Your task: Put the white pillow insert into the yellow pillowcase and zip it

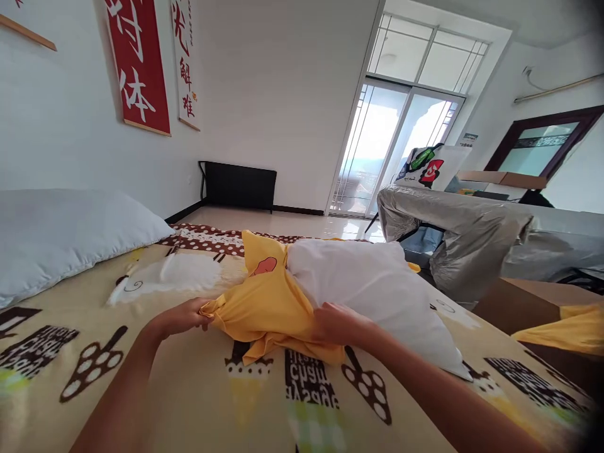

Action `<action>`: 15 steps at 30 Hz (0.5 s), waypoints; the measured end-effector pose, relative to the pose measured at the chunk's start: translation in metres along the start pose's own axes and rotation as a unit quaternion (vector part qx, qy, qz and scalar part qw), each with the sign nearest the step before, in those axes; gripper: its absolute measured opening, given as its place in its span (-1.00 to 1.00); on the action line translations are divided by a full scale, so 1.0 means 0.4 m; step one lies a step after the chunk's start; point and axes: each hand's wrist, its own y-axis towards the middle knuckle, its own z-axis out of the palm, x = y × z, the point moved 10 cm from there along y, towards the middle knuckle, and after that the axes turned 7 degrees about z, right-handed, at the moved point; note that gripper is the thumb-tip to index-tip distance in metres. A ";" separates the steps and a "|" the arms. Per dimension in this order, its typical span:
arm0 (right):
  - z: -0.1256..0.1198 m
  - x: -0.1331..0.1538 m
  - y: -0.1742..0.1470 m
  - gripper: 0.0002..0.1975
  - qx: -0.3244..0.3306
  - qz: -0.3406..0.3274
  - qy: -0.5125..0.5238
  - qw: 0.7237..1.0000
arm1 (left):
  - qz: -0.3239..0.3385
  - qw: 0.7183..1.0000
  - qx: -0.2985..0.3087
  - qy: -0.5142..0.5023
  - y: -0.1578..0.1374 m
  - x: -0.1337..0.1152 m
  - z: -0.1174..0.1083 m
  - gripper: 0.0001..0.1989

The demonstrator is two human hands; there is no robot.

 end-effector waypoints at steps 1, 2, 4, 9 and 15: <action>-0.018 -0.015 0.011 -0.70 -0.006 0.021 0.005 1.000 | -0.003 1.000 -0.004 0.006 -0.001 0.011 -0.008 -0.64; -0.039 -0.031 0.022 -0.72 -0.013 0.045 0.009 0.999 | -0.007 1.000 -0.008 0.008 -0.001 0.023 -0.012 -0.61; -0.088 -0.054 0.041 -0.75 -0.040 0.095 0.015 0.995 | -0.015 1.000 -0.014 0.001 0.002 0.043 -0.014 -0.58; -0.212 0.051 0.074 -0.74 -0.152 0.092 0.080 0.981 | 0.003 0.999 -0.037 -0.029 0.015 0.038 -0.011 -0.52; -0.160 0.288 0.148 -0.73 -0.126 -0.029 0.237 0.963 | 0.012 0.997 -0.076 -0.030 -0.006 0.001 -0.032 -0.63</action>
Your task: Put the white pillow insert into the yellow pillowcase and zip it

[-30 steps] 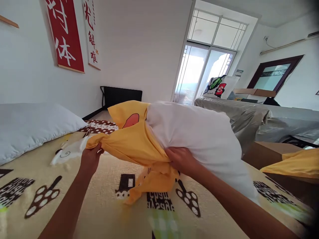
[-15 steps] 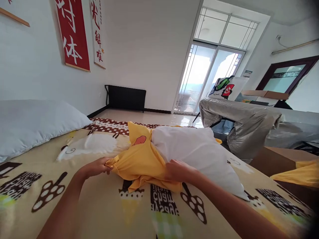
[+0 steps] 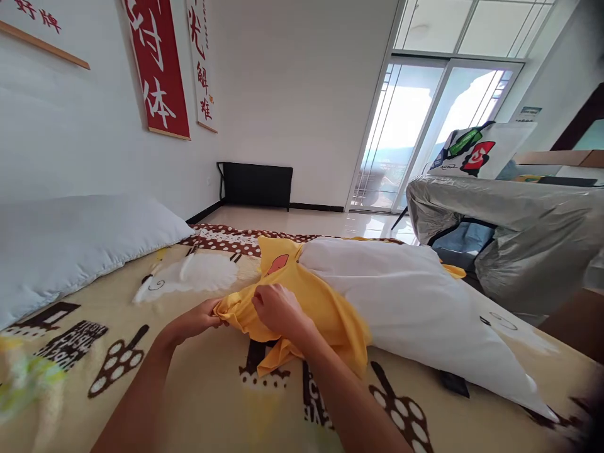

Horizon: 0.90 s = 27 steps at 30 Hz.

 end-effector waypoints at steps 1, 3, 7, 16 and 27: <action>0.036 0.001 0.006 -0.74 0.011 0.001 0.011 1.000 | -0.002 1.000 -0.012 -0.006 -0.005 -0.004 -0.011 -0.55; 0.102 -0.017 0.013 -0.76 0.032 0.011 0.020 0.999 | 0.004 0.997 -0.055 -0.047 -0.012 -0.013 -0.041 -0.40; 0.174 -0.060 0.015 -0.79 0.048 0.015 0.018 0.999 | 0.028 0.973 -0.122 -0.192 0.007 -0.013 -0.070 -0.37; 0.203 -0.039 0.008 -0.77 0.070 -0.004 -0.008 0.998 | -0.147 0.967 -0.131 -0.162 0.069 0.122 0.045 -0.63; 0.220 0.013 -0.009 -0.86 0.057 -0.050 -0.010 0.997 | -0.089 0.970 -0.094 -0.208 0.087 0.085 0.071 -0.69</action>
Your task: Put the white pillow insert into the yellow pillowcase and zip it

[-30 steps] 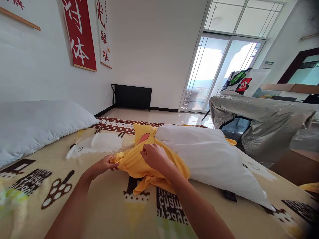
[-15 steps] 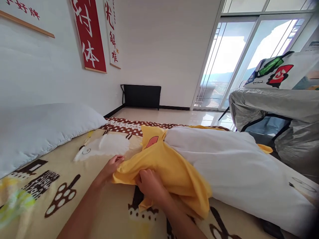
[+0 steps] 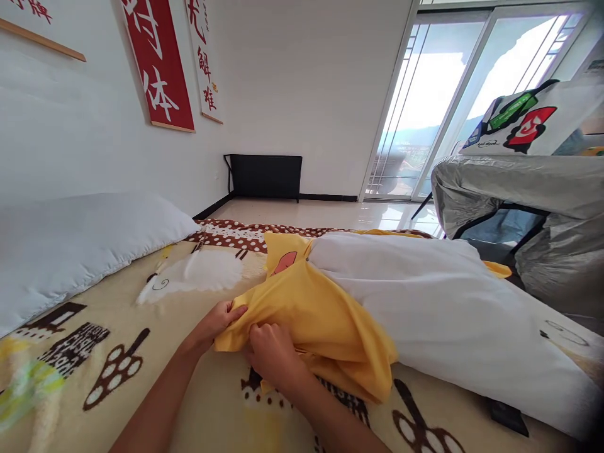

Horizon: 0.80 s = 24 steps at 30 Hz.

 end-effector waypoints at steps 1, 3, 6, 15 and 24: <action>0.005 0.004 0.002 -0.85 -0.007 -0.002 -0.004 1.000 | 0.002 1.000 0.010 -0.007 -0.003 -0.005 0.005 -0.67; 0.014 0.009 0.007 -0.82 -0.019 -0.003 -0.009 1.000 | 0.008 0.999 0.029 -0.017 -0.007 -0.013 0.016 -0.63; 0.008 0.004 0.014 -0.80 -0.028 0.006 0.004 1.000 | 0.008 0.999 0.043 -0.011 -0.010 -0.018 0.028 -0.59; -0.099 -0.104 0.025 -0.71 -0.089 0.090 0.362 0.923 | 0.041 0.996 -0.058 -0.061 -0.024 -0.063 0.039 -0.64; -0.027 -0.092 0.061 -0.79 0.010 0.067 0.586 0.808 | 0.040 0.974 -0.119 -0.187 -0.028 -0.078 0.054 -0.72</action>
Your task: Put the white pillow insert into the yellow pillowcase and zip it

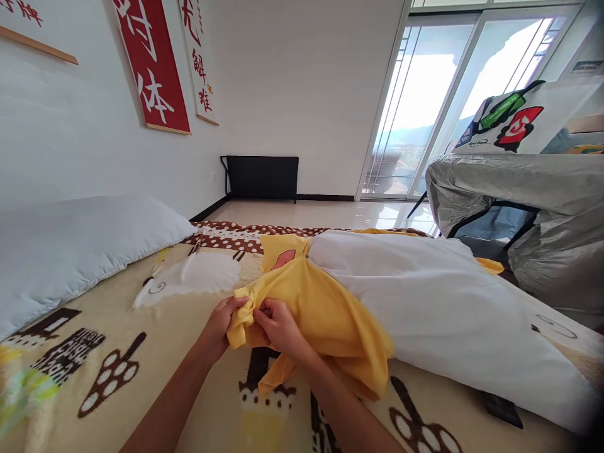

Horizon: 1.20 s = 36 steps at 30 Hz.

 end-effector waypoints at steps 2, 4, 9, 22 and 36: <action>-0.012 0.006 -0.003 -0.79 -0.007 -0.013 -0.041 0.999 | -0.012 1.000 -0.007 -0.018 0.004 0.005 -0.001 -0.72; -0.024 0.013 -0.009 -0.78 -0.019 -0.018 -0.083 0.996 | -0.026 0.999 -0.012 -0.039 0.005 0.011 0.000 -0.70; -0.040 0.050 -0.038 -0.75 -0.074 -0.026 -0.200 0.977 | -0.027 0.997 -0.023 -0.067 0.008 0.016 -0.002 -0.66; -0.045 0.130 -0.093 -0.79 -0.142 -0.088 -0.387 0.907 | 0.006 0.999 0.038 -0.033 -0.025 0.015 0.045 -0.64; -0.066 0.086 -0.050 -0.80 -0.145 -0.084 -0.278 0.946 | -0.034 0.999 0.034 0.000 -0.007 0.017 0.013 -0.56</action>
